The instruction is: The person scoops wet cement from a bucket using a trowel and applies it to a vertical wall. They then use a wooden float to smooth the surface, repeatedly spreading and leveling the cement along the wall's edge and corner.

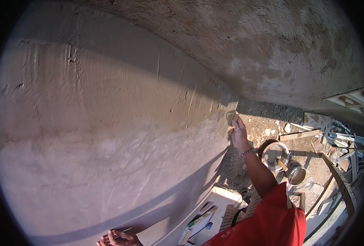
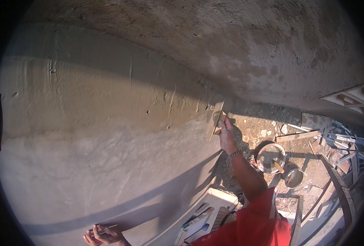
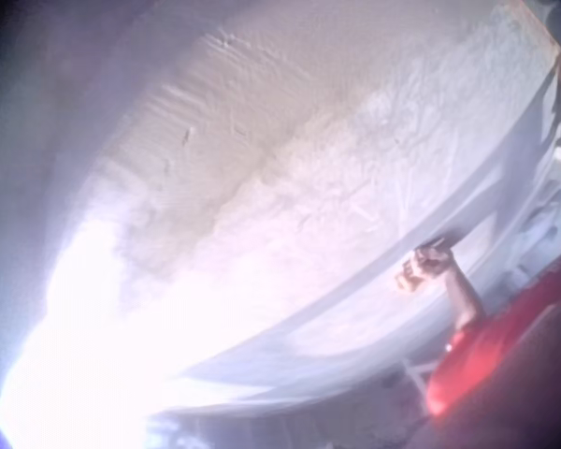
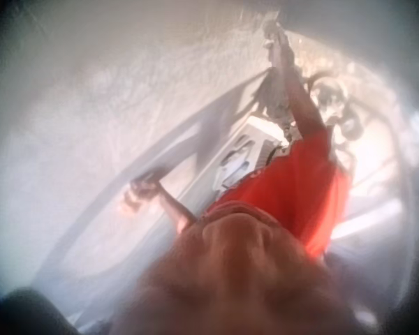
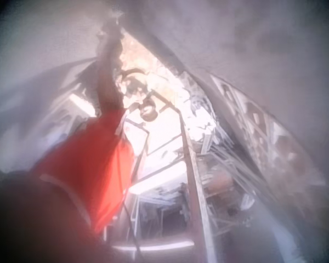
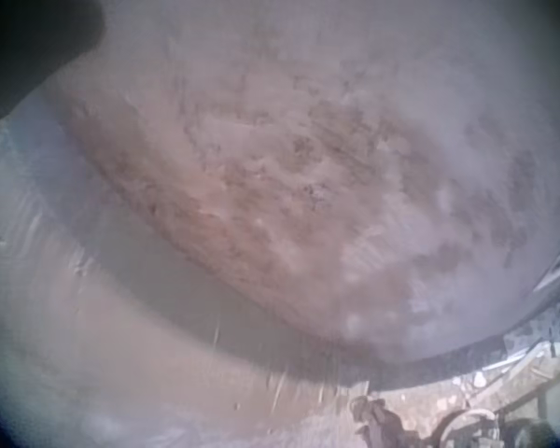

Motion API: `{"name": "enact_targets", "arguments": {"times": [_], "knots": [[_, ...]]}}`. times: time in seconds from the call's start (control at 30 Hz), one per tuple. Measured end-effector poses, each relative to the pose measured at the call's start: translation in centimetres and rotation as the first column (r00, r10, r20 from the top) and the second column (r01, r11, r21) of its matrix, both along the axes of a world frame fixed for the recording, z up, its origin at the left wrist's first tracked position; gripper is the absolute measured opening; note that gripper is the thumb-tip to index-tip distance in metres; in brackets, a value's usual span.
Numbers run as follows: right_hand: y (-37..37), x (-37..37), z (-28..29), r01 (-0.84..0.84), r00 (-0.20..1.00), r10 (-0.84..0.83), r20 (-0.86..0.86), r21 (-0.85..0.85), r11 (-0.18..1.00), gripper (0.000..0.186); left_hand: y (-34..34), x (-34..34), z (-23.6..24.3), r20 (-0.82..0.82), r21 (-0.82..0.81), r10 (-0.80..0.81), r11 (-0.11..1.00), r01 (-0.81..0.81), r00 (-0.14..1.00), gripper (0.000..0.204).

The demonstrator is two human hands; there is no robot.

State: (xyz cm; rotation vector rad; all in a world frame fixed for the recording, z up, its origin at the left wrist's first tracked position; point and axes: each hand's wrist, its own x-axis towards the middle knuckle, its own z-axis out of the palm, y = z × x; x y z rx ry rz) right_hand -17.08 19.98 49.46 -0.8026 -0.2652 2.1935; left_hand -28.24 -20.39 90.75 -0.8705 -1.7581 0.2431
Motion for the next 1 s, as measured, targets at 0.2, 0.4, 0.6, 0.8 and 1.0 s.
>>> {"name": "enact_targets", "arguments": {"times": [0.2, 0.4, 0.6, 0.8, 1.0], "knots": [[3.0, -5.2, -3.9, 0.107, 0.993, -0.114, -0.028, -0.178, 0.978, 0.047, 0.1, -1.3, 0.3, -0.092, -0.100, -0.053, 0.994, 0.044, 0.994, 0.030], [3.8, -6.3, 7.6, 0.159, 0.987, -0.149, -0.061, 0.215, 0.964, 0.051, -0.3, -0.7, -0.3, 0.023, -0.036, -0.122, 0.992, 0.123, 0.992, 0.029], [2.7, -5.7, 20.4, 0.067, 0.998, -0.060, -0.029, 0.385, 0.921, 0.055, 6.9, 1.3, 2.2, -0.086, -0.081, -0.139, 0.988, 0.132, 0.986, 0.018], [-1.8, -2.7, 24.8, -0.134, 0.989, 0.141, 0.053, 0.741, 0.658, 0.054, 7.6, 1.7, 2.5, -0.113, -0.084, -0.149, 0.987, 0.140, 0.982, 0.017], [-1.9, 2.0, 16.1, -0.171, 0.900, 0.160, -0.404, 0.009, 0.985, 0.042, 7.8, 1.5, 2.6, -0.135, -0.104, -0.124, 0.988, 0.111, 0.983, 0.018]]}}
